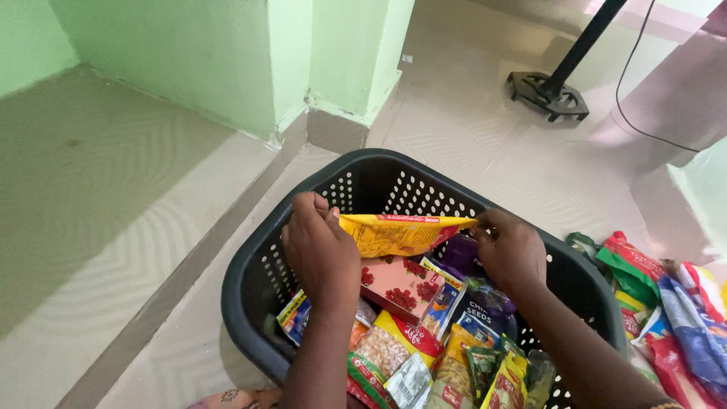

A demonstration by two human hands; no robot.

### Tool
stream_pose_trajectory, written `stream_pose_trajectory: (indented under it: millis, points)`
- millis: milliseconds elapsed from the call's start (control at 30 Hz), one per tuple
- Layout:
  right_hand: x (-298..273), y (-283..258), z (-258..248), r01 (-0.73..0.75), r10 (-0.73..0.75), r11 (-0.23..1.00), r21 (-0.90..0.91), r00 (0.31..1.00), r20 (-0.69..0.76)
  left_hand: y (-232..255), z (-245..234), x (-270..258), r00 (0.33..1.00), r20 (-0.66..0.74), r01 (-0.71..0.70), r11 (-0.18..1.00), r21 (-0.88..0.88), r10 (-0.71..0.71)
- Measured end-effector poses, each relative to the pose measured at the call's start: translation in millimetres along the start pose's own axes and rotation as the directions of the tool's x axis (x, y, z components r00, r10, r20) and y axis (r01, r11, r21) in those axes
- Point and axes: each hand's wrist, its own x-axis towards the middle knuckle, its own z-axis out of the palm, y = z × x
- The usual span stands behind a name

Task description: The person sits on the floor and picks up various grocery items from a pile, placing them one by one into a black plastic basket. Items include pasta, chia seeds, chocolate syrup, and other packaged goods.

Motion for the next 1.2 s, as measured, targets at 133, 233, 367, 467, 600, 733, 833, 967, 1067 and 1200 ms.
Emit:
stream_pose_trajectory:
  millis: [133,233,367,467,600,733,833,967,1067,1200]
  points:
    - [-6.1,11.6,2.4,0.139,-0.122,0.978,0.154,0.986,-0.114,2.2,-2.0,-1.3,1.000,0.001,-0.023,1.000,0.007,0.023]
    - [-1.0,14.7,4.5,0.195,-0.169,0.964,0.180,0.974,-0.149,6.5,-6.0,-1.2,0.999,0.043,0.009,1.000,0.022,-0.010]
    - [3.0,12.2,4.7,0.174,-0.168,0.981,0.086,0.983,-0.075,14.6,-8.6,-8.8,0.981,0.072,-0.178,0.984,-0.011,0.179]
    - [-1.5,8.5,3.0,0.179,-0.181,0.982,-0.064,0.983,-0.026,22.8,-5.5,-20.0,0.931,0.118,-0.345,0.938,-0.026,0.346]
    - [-14.2,3.5,-2.3,0.215,-0.219,0.972,-0.097,0.975,-0.028,25.2,-6.0,-27.7,0.883,0.213,-0.436,0.899,0.038,0.419]
    - [-32.4,6.8,-23.1,0.244,-0.243,0.970,-0.001,0.968,-0.062,24.7,-7.9,-31.2,0.860,0.236,-0.476,0.878,0.047,0.453]
    - [-53.0,18.0,-49.3,0.282,-0.279,0.959,0.038,0.957,-0.076,28.2,-9.2,-39.3,0.843,0.246,-0.500,0.866,0.028,0.479]
    - [-85.5,45.9,-86.3,0.366,-0.360,0.930,0.041,0.926,-0.118,39.0,-7.7,-55.6,0.775,0.250,-0.583,0.809,-0.070,0.580]
    - [-107.6,72.5,-111.4,0.375,-0.368,0.927,0.014,0.916,-0.162,49.6,-8.9,-67.3,0.730,0.258,-0.621,0.772,-0.138,0.633]
    - [-137.2,112.6,-138.4,0.282,-0.276,0.960,-0.002,0.941,-0.197,63.4,-14.8,-86.8,0.709,0.277,-0.613,0.761,-0.213,0.648]
